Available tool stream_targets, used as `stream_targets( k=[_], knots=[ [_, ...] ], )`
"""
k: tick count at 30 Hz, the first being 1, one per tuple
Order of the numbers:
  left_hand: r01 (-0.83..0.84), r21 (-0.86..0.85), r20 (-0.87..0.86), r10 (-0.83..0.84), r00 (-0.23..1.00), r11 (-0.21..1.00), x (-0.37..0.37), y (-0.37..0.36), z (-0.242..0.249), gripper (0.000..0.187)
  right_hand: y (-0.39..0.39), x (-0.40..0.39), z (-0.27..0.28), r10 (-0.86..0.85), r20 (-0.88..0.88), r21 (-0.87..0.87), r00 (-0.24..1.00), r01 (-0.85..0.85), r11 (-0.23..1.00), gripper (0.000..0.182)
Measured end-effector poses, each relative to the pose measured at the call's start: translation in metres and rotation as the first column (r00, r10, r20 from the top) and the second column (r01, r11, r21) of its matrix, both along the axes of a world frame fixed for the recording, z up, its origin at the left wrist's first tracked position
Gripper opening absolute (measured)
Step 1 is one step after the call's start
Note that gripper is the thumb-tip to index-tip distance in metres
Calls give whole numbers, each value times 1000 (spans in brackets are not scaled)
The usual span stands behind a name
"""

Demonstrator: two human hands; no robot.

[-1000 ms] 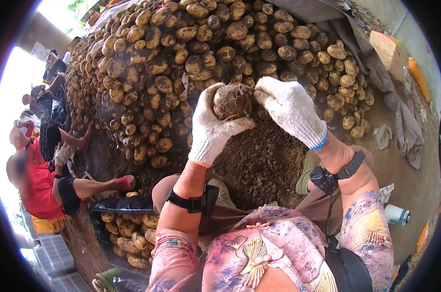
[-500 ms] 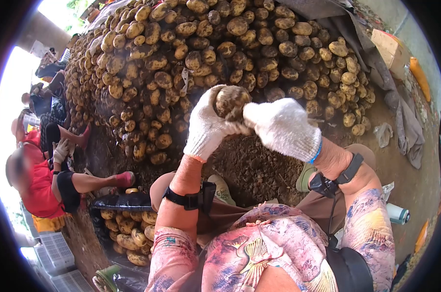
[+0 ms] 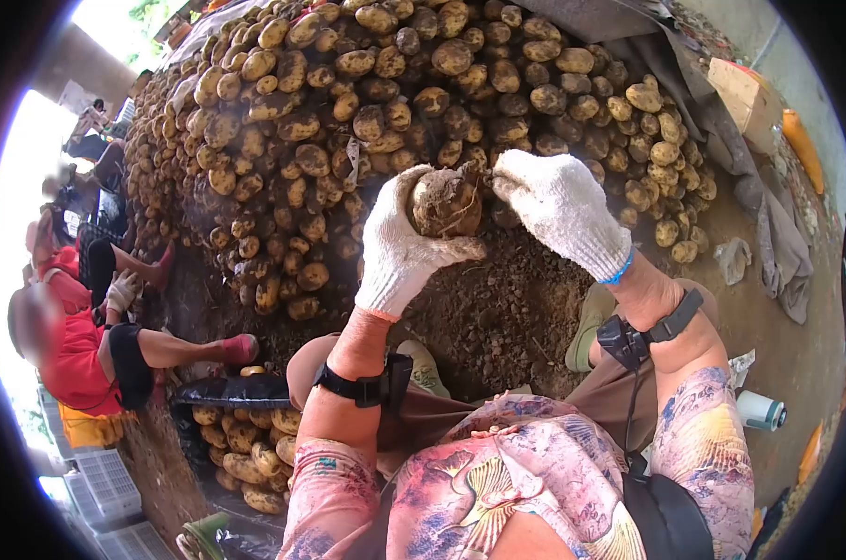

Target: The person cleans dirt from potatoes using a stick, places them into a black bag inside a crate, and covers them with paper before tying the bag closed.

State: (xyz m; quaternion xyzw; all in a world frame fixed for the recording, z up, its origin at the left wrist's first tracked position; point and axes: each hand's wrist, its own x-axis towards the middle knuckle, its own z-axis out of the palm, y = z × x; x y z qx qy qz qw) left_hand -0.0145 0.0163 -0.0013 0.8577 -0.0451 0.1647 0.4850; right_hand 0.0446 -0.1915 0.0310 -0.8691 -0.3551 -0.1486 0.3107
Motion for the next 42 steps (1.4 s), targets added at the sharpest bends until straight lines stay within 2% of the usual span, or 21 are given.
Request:
stream_targets(
  k=[6, 8, 9, 10, 11, 13, 14, 16, 20, 23, 25, 26, 27, 29, 30, 31, 35, 38, 40, 41, 42],
  knots=[
    [-55, 174, 42, 48, 998, 983, 7, 7, 0, 89, 13, -3, -5, 86, 90, -90, 992, -78, 993, 11],
    [-20, 128, 67, 11, 998, 992, 14, 9, -11, 89, 17, -8, -4, 89, 99, -177, 991, -71, 982, 9],
    [14, 83, 99, -23, 995, 996, 16, 8, -11, 89, 19, -16, 0, 240, 206, -197, 949, -200, 960, 9],
    [23, 348, 119, -68, 990, 937, 11, 12, -1, 82, 20, -21, -2, 253, 149, -211, 956, -219, 953, 9],
    [20, 379, 90, -59, 994, 925, 11, 11, -6, 81, 22, -25, -6, 263, 90, -221, 961, -238, 946, 9],
    [53, 217, -21, -50, 999, 975, 17, 10, -18, 81, 23, -22, -13, 246, 38, -260, 969, -228, 938, 9],
    [49, 217, -19, -46, 999, 975, 18, 10, -22, 81, 23, -20, -17, 209, 70, -177, 975, -194, 965, 9],
    [47, -1, 15, -47, 999, 999, 19, 8, -18, 83, 18, -13, -16, 152, 123, -53, 981, -146, 988, 11],
    [-8, 72, 38, 5, 999, 997, 9, 3, 1, 77, 14, -6, -8, 55, 162, -77, 985, -43, 996, 9],
    [-23, -60, -86, 18, 996, 998, 2, -5, 8, 72, 13, 3, -11, 35, 101, -107, 994, -24, 994, 14],
    [-24, 22, -119, 27, 993, 999, 2, -1, 10, 75, 17, 11, -21, 58, 251, -21, 966, -55, 998, 16],
    [-9, 142, -68, 18, 998, 990, 0, 0, 9, 76, 18, 12, -23, 19, 248, -131, 969, 14, 991, 16],
    [3, 262, -13, 0, 1000, 965, -1, -1, 10, 77, 17, 30, -26, -53, 177, -389, 983, 120, 913, 16],
    [207, 79, 4, -208, 978, 975, -7, -13, 10, 81, 10, 48, -56, -68, 117, -347, 991, 105, 932, 16],
    [175, 101, 1, -176, 984, 979, -5, -12, 12, 81, 19, 39, -38, -170, 5, -324, 985, 163, 932, 14],
    [123, 110, -7, -123, 992, 986, -6, -11, 12, 81, 23, 44, -44, -151, 85, -201, 985, 165, 965, 14],
    [-18, 9, 16, 18, 1000, 1000, -3, 5, 9, 84, 27, 47, -36, -96, -27, 94, 995, 98, 991, 15],
    [-91, 30, 71, 89, 994, 995, -4, 7, 12, 86, 26, 31, -14, 17, -49, 109, 999, -12, 994, 13],
    [-93, -22, 66, 94, 993, 995, -1, 8, 11, 87, 27, 22, -3, 22, -208, 202, 978, 21, 979, 11],
    [-89, -67, 58, 93, 994, 994, 1, 9, 11, 87, 28, 19, 1, 27, -204, 199, 979, 14, 980, 11],
    [-93, -70, 61, 97, 993, 993, 2, 10, 11, 87, 28, 16, 5, 63, -55, 180, 997, -52, 982, 11]
  ],
)
